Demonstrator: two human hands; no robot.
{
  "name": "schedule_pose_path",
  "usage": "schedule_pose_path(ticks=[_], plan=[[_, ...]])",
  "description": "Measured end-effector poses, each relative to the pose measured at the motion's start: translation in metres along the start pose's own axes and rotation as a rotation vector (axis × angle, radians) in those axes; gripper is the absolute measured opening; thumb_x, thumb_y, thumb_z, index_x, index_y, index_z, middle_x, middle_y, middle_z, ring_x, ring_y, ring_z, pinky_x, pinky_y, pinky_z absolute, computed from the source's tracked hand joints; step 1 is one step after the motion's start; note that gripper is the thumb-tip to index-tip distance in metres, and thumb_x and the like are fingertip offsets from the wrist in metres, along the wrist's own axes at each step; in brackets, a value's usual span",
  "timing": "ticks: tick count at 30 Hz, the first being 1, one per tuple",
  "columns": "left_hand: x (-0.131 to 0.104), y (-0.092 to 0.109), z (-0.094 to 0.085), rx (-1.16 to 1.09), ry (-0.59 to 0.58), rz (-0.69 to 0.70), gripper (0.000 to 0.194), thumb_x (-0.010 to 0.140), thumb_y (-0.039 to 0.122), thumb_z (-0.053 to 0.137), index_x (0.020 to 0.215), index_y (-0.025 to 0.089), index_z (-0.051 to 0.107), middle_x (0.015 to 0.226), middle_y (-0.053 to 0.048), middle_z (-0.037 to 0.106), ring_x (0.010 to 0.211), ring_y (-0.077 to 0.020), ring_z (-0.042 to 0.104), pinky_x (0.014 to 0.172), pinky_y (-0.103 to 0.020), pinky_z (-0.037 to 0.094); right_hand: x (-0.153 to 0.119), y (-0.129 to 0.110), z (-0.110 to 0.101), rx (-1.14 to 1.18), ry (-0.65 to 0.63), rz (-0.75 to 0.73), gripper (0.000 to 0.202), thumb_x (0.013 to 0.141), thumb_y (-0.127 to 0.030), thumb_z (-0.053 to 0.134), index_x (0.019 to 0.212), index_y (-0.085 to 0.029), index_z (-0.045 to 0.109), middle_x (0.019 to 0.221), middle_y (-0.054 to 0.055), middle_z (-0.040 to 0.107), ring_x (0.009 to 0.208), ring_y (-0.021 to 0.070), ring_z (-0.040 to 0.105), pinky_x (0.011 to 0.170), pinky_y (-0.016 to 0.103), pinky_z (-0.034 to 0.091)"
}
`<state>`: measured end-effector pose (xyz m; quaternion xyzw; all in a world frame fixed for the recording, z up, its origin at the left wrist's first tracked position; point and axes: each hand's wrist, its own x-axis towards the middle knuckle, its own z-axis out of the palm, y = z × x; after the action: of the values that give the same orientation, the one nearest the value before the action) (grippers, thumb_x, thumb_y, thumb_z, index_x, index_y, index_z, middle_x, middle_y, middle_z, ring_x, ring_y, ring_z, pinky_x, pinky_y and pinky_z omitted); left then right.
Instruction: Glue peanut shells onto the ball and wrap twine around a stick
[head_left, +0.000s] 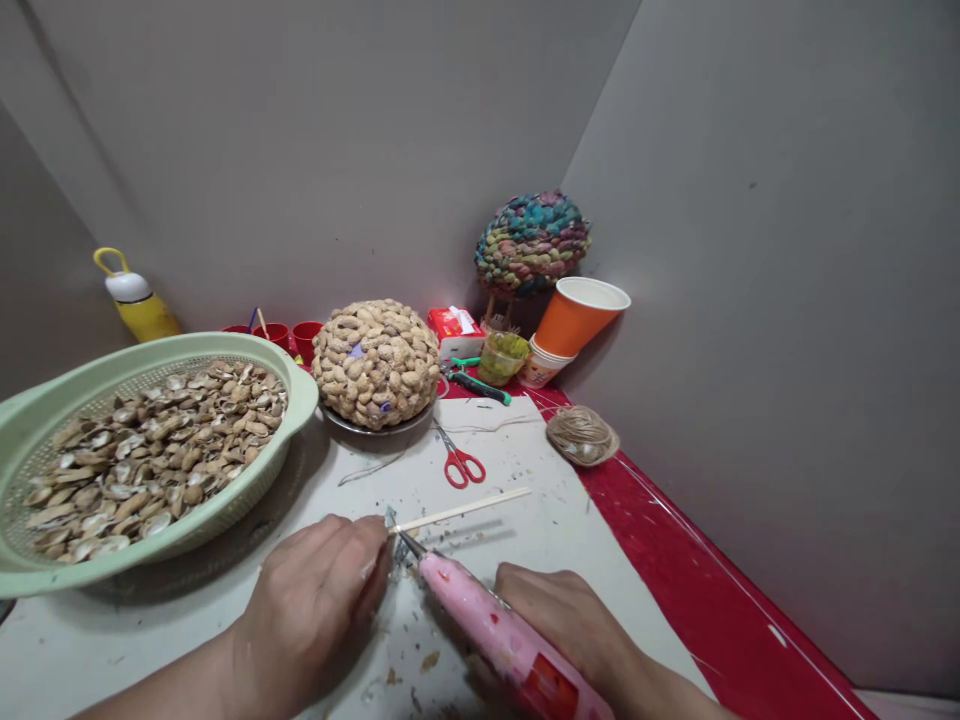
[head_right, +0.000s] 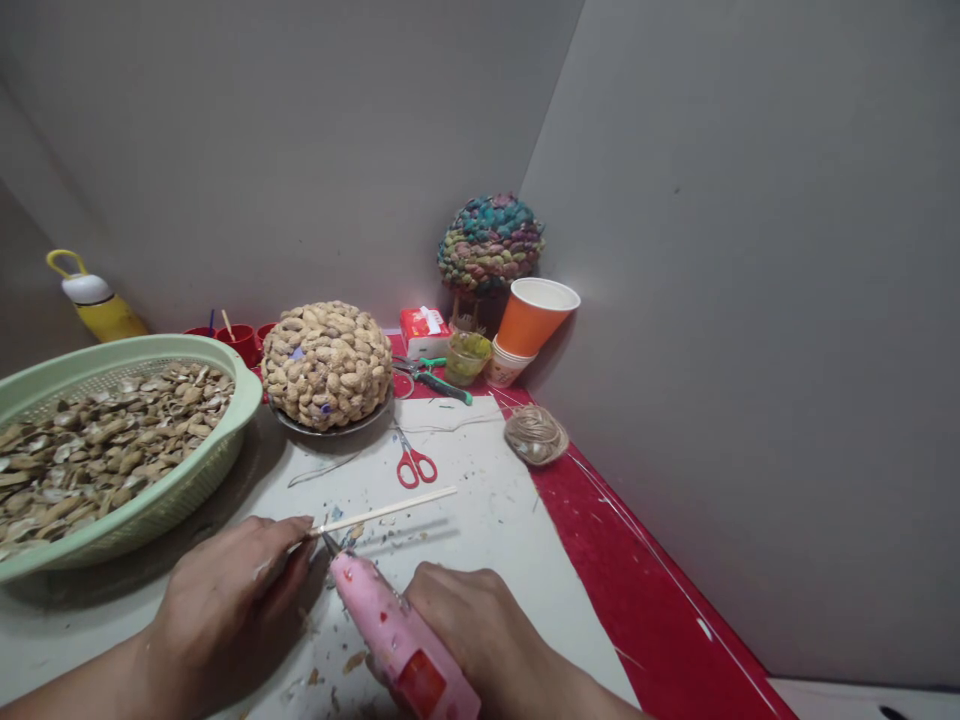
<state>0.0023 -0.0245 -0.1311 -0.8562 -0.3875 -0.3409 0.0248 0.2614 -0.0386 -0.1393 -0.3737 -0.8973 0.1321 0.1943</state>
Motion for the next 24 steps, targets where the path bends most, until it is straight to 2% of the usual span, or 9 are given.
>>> schedule_pose_path(ticks=[7, 12, 16, 18, 20, 22, 24], plan=[[0.008, 0.005, -0.006, -0.102, 0.021, -0.041, 0.019, 0.088, 0.009, 0.057, 0.105, 0.016, 0.055, 0.082, -0.006, 0.069, 0.071, -0.0169, 0.064, 0.066, -0.026, 0.047, 0.003, -0.003, -0.006, -0.036, -0.071, -0.013, 0.025, 0.081, -0.028, 0.06, 0.067, -0.021, 0.04, 0.059, -0.004, 0.047, 0.049, 0.0091, 0.039, 0.049, 0.026, 0.025], [0.011, 0.009, -0.007, -0.186, 0.073, -0.13, 0.019, 0.086, 0.01, 0.059, 0.102, 0.018, 0.055, 0.083, -0.004, 0.069, 0.072, -0.0137, 0.066, 0.069, -0.022, 0.049, 0.005, -0.005, -0.007, 0.024, -0.007, -0.021, 0.027, 0.077, -0.028, 0.06, 0.066, -0.021, 0.036, 0.058, -0.005, 0.044, 0.047, 0.0088, 0.037, 0.046, 0.026, 0.023], [0.016, 0.015, -0.012, -0.357, 0.062, -0.357, 0.009, 0.085, 0.014, 0.061, 0.091, 0.021, 0.058, 0.075, 0.001, 0.066, 0.066, -0.0109, 0.064, 0.063, -0.019, 0.049, 0.003, -0.005, -0.012, 0.075, 0.106, -0.049, 0.024, 0.084, -0.026, 0.055, 0.067, -0.022, 0.038, 0.058, -0.004, 0.045, 0.05, 0.0104, 0.04, 0.049, 0.026, 0.027], [0.021, 0.017, -0.016, -0.499, 0.059, -0.525, 0.004, 0.084, 0.02, 0.063, 0.083, 0.022, 0.058, 0.072, 0.002, 0.064, 0.065, -0.0116, 0.063, 0.06, -0.019, 0.049, 0.0, -0.002, -0.018, 0.066, 0.177, -0.052, 0.022, 0.086, -0.025, 0.053, 0.069, -0.022, 0.039, 0.06, -0.003, 0.045, 0.051, 0.0113, 0.041, 0.05, 0.026, 0.029], [0.027, 0.018, -0.019, -0.692, 0.059, -0.719, 0.009, 0.083, 0.026, 0.065, 0.08, 0.021, 0.058, 0.068, 0.003, 0.062, 0.062, -0.0114, 0.06, 0.056, -0.019, 0.047, -0.003, 0.002, -0.026, 0.026, 0.226, -0.047, 0.019, 0.087, -0.023, 0.051, 0.072, -0.022, 0.04, 0.061, -0.003, 0.045, 0.051, 0.0116, 0.041, 0.05, 0.026, 0.028], [0.031, 0.017, -0.021, -0.905, 0.047, -0.876, 0.015, 0.081, 0.03, 0.067, 0.079, 0.02, 0.056, 0.063, 0.004, 0.061, 0.054, -0.0098, 0.055, 0.05, -0.018, 0.043, -0.005, 0.008, -0.036, -0.011, 0.231, -0.01, 0.018, 0.088, -0.022, 0.048, 0.073, -0.022, 0.039, 0.062, -0.002, 0.046, 0.05, 0.0119, 0.041, 0.049, 0.025, 0.027], [0.034, 0.015, -0.021, -1.065, 0.024, -0.96, 0.02, 0.078, 0.033, 0.069, 0.08, 0.02, 0.053, 0.059, 0.005, 0.059, 0.049, -0.0085, 0.051, 0.047, -0.018, 0.042, -0.007, 0.018, -0.043, -0.06, 0.177, 0.114, 0.018, 0.089, -0.021, 0.044, 0.072, -0.022, 0.04, 0.062, -0.001, 0.05, 0.05, 0.0129, 0.044, 0.049, 0.025, 0.028]])
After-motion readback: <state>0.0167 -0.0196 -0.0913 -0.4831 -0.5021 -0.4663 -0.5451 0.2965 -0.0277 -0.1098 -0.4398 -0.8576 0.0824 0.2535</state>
